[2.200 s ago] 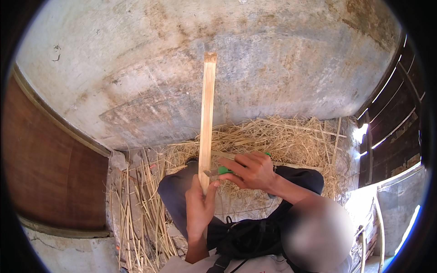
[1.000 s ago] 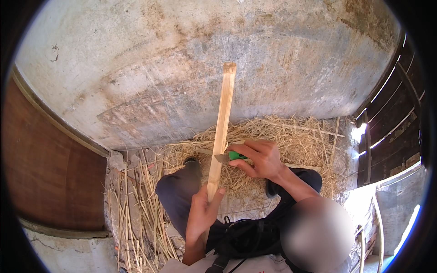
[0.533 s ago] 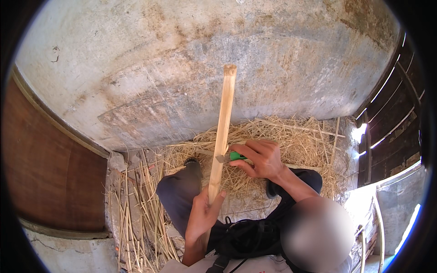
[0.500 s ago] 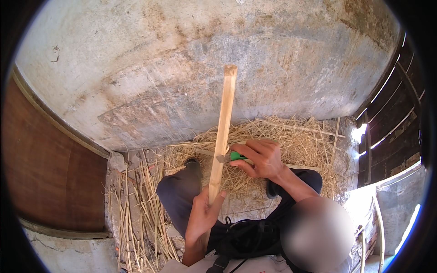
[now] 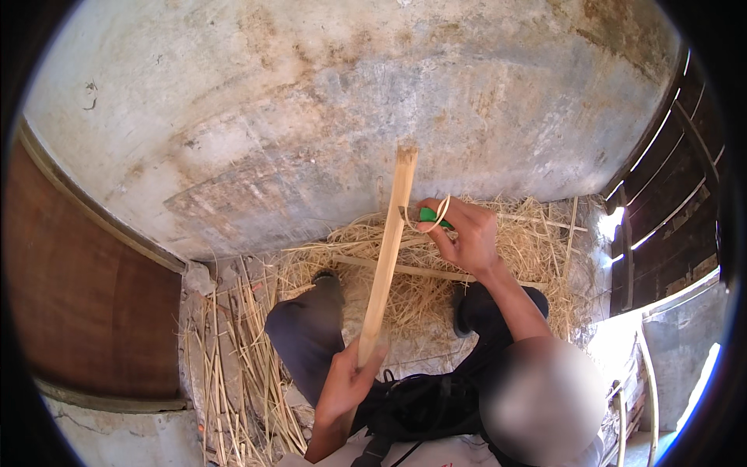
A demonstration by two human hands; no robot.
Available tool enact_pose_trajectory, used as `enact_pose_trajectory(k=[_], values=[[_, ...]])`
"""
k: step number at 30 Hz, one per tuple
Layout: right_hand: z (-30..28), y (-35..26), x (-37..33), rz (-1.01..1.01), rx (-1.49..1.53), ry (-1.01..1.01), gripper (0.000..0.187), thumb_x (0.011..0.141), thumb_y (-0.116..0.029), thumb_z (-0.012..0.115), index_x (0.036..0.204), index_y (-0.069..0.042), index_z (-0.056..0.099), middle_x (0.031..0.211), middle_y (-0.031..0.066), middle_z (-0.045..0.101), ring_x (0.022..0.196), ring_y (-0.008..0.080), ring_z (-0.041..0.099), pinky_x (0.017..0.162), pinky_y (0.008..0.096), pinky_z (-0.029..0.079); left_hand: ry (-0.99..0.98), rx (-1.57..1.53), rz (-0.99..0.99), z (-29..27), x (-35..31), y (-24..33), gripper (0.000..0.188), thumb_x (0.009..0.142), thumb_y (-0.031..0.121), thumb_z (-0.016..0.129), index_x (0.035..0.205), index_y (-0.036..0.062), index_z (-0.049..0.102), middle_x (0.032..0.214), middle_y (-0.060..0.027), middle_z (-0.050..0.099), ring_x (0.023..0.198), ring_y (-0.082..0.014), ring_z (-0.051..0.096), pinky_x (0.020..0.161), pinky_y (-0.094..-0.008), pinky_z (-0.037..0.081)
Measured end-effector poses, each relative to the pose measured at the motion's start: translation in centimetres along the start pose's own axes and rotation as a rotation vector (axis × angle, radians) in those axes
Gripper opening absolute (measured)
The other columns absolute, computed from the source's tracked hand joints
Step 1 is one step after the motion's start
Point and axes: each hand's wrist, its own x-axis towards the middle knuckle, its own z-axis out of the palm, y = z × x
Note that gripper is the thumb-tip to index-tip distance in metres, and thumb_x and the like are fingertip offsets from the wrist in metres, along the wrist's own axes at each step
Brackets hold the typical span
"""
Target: The person whittles a bamboo stick using a utility knife while sitting on a straw-covered floor, creating thin shavings along the top end of the stick.
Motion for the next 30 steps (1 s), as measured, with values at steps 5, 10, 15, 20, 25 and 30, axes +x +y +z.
enact_pose_trajectory(k=[5, 10, 15, 20, 25, 30], values=[[-0.1, 0.7, 1.0, 0.032, -0.037, 0.045, 0.024, 0.092, -0.031, 0.085, 0.11, -0.014, 0.08, 0.081, 0.0036, 0.073, 0.057, 0.0241, 0.064, 0.052, 0.0362, 0.048, -0.041, -0.008, -0.069, -0.5, -1.0, -0.8, 0.014, 0.112, 0.018, 0.064, 0.109, 0.0043, 0.061, 0.067, 0.0074, 0.051, 0.051, -0.0002, 0.044, 0.046, -0.0215, 0.035], [-0.1, 0.9, 0.7, 0.0, -0.057, 0.029, 0.022, 0.093, -0.03, 0.084, 0.109, -0.016, 0.081, 0.079, 0.0031, 0.072, 0.055, 0.0225, 0.062, 0.051, 0.0356, 0.047, -0.069, -0.012, -0.147, -0.7, -1.6, -0.9, 0.014, 0.112, 0.018, 0.064, 0.108, 0.0056, 0.059, 0.067, 0.0072, 0.05, 0.051, -0.0006, 0.044, 0.046, -0.0218, 0.036], [0.1, 0.8, 0.8, -0.008, -0.047, 0.028, 0.021, 0.093, -0.03, 0.084, 0.109, -0.016, 0.082, 0.078, 0.0023, 0.072, 0.054, 0.0209, 0.061, 0.05, 0.0348, 0.046, -0.11, -0.126, -0.204, -0.9, -2.0, -0.4, 0.014, 0.112, 0.018, 0.064, 0.105, 0.0076, 0.057, 0.067, 0.0063, 0.05, 0.051, -0.0017, 0.044, 0.046, -0.0226, 0.037], [0.0, 0.7, 0.8, 0.01, -0.065, 0.012, 0.022, 0.094, -0.032, 0.084, 0.108, -0.016, 0.082, 0.078, 0.0018, 0.073, 0.053, 0.0191, 0.061, 0.05, 0.034, 0.046, -0.139, -0.168, -0.27, -1.0, -1.9, -0.2, 0.015, 0.113, 0.019, 0.063, 0.105, 0.0077, 0.056, 0.067, 0.0057, 0.049, 0.051, -0.0027, 0.044, 0.045, -0.0234, 0.037], [0.5, 0.7, 0.9, -0.011, -0.065, 0.022, 0.025, 0.095, -0.036, 0.083, 0.108, -0.014, 0.082, 0.08, 0.0022, 0.075, 0.053, 0.019, 0.063, 0.049, 0.0339, 0.046, -0.21, -0.277, -0.319, -2.0, -1.3, -1.0, 0.016, 0.112, 0.02, 0.063, 0.105, 0.008, 0.056, 0.066, 0.0057, 0.049, 0.051, -0.0031, 0.044, 0.045, -0.0235, 0.036], [1.1, 0.7, 0.8, 0.048, -0.084, 0.018, 0.028, 0.097, -0.039, 0.081, 0.109, -0.014, 0.083, 0.084, 0.003, 0.078, 0.055, 0.0198, 0.065, 0.049, 0.0332, 0.047, 0.021, 0.033, 0.014, -0.8, -1.1, -2.6, 0.012, 0.111, 0.018, 0.066, 0.108, 0.0078, 0.06, 0.067, 0.0065, 0.05, 0.052, -0.0023, 0.043, 0.045, -0.0235, 0.034]])
